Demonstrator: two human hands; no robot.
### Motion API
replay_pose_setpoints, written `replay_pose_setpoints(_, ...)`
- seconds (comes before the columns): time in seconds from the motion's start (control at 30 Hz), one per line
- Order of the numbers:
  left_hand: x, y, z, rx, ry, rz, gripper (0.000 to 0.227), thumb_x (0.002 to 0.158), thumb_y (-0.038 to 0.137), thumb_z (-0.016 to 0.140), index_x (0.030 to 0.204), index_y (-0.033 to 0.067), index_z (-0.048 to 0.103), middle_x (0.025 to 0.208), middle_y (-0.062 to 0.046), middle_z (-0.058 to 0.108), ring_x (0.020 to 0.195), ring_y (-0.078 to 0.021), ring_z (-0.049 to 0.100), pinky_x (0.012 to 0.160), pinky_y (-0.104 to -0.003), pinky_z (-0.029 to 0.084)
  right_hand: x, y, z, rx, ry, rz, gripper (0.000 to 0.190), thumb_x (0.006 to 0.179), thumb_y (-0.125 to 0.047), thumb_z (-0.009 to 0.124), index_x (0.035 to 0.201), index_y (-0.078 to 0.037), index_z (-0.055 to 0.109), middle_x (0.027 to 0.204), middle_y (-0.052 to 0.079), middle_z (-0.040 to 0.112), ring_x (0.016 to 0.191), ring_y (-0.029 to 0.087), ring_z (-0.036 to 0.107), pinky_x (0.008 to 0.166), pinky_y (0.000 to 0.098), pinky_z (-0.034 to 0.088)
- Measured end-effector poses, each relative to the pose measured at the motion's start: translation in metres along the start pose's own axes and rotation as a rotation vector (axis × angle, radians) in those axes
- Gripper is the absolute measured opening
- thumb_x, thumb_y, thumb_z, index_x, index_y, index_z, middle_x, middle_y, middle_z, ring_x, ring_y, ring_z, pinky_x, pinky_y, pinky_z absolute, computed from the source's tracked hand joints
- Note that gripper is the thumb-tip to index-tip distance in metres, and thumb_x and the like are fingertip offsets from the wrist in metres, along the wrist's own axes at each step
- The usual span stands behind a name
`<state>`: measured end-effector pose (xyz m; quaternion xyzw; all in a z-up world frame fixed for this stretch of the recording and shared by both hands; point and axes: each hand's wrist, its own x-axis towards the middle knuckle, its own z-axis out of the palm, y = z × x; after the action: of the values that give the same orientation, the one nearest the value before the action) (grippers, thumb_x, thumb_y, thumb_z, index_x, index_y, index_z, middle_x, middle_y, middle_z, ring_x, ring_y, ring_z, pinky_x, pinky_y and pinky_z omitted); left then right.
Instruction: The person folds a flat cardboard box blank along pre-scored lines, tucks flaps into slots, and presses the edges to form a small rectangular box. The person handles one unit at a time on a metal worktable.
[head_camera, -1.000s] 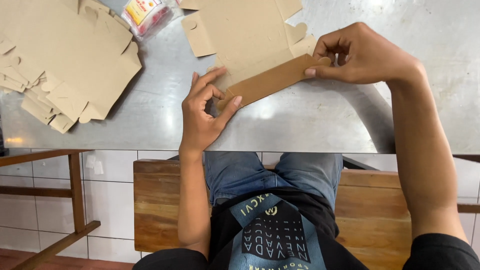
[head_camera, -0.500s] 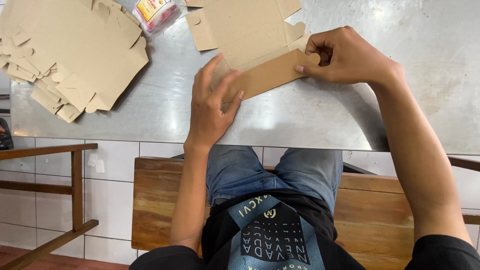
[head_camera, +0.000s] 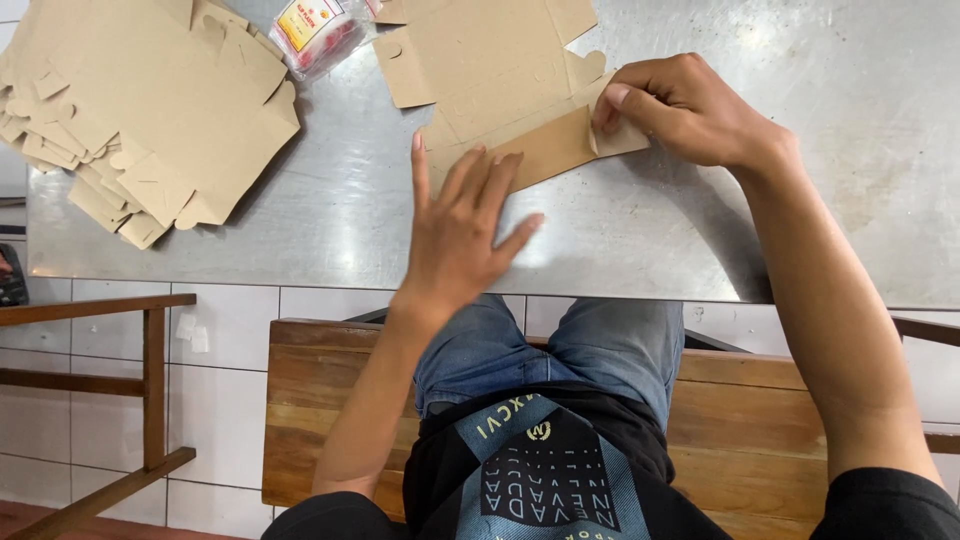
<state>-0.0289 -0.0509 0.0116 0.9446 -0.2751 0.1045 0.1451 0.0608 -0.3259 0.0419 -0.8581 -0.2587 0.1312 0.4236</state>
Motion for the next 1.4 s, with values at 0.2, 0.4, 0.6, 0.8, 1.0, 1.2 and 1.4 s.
replay_pose_setpoints(0.2,0.012,0.057,0.014,0.440,-0.162,-0.097,0.097,0.098,0.092,0.029,0.166,0.0243,0.019,0.132,-0.046,0.057,0.140,-0.0550,0.049,0.130,-0.060,0.002,0.001,0.013,0.006,-0.085,0.017,-0.066,0.021,0.094,0.000,0.061,0.102,-0.010,0.077,0.091,0.002,0.068,0.072,0.013,0.054,0.068,0.0273,0.044)
replay_pose_setpoints(0.4,0.041,0.079,0.018,0.636,-0.289,-0.190,0.103,0.087,0.102,0.019,0.164,0.0340,0.032,0.100,-0.033,0.073,0.106,-0.0428,0.072,0.122,-0.068,0.002,0.002,0.010,0.008,-0.121,0.031,-0.024,0.009,0.092,-0.009,0.075,0.098,-0.015,0.079,0.088,-0.002,0.066,0.066,0.009,0.049,0.063,0.0250,0.040)
replay_pose_setpoints(0.6,0.053,0.080,0.018,0.579,-0.314,-0.210,0.104,0.085,0.103,0.027,0.155,0.0282,0.048,0.093,-0.027,0.074,0.100,-0.0416,0.073,0.118,-0.073,0.013,0.004,0.016,0.007,-0.212,0.019,-0.030,0.011,0.088,-0.018,0.077,0.099,-0.017,0.077,0.091,-0.002,0.066,0.067,0.014,0.054,0.067,0.0312,0.043)
replay_pose_setpoints(0.8,0.049,0.080,0.021,0.582,-0.277,-0.209,0.102,0.085,0.102,0.035,0.151,0.0254,0.049,0.099,-0.027,0.073,0.103,-0.0424,0.072,0.119,-0.073,0.015,0.005,0.015,0.007,-0.212,0.004,-0.008,0.022,0.085,-0.018,0.078,0.105,-0.014,0.070,0.094,-0.003,0.070,0.069,0.015,0.057,0.067,0.0326,0.046)
replay_pose_setpoints(1.0,0.047,0.081,0.020,0.563,-0.268,-0.224,0.103,0.085,0.101,0.037,0.155,0.0257,0.047,0.105,-0.029,0.071,0.106,-0.0423,0.070,0.121,-0.072,0.013,0.008,0.012,0.008,-0.192,-0.002,0.084,0.033,0.084,-0.018,0.079,0.115,-0.014,0.067,0.093,-0.007,0.070,0.064,0.011,0.054,0.068,0.0316,0.044)
replay_pose_setpoints(1.2,0.045,0.080,0.021,0.575,-0.270,-0.214,0.105,0.085,0.102,0.034,0.159,0.0275,0.045,0.109,-0.029,0.071,0.111,-0.0409,0.069,0.121,-0.072,0.012,0.010,0.012,0.010,-0.174,0.030,0.112,0.028,0.088,-0.013,0.080,0.113,-0.016,0.066,0.090,-0.007,0.069,0.064,0.011,0.051,0.068,0.0307,0.043)
replay_pose_setpoints(1.4,0.047,0.081,0.021,0.578,-0.283,-0.219,0.107,0.084,0.102,0.035,0.157,0.0255,0.046,0.106,-0.029,0.071,0.110,-0.0394,0.068,0.121,-0.072,0.014,0.014,0.024,0.019,-0.170,0.146,0.099,0.024,0.091,-0.014,0.081,0.109,-0.014,0.064,0.088,-0.004,0.070,0.066,0.009,0.057,0.069,0.0287,0.046)
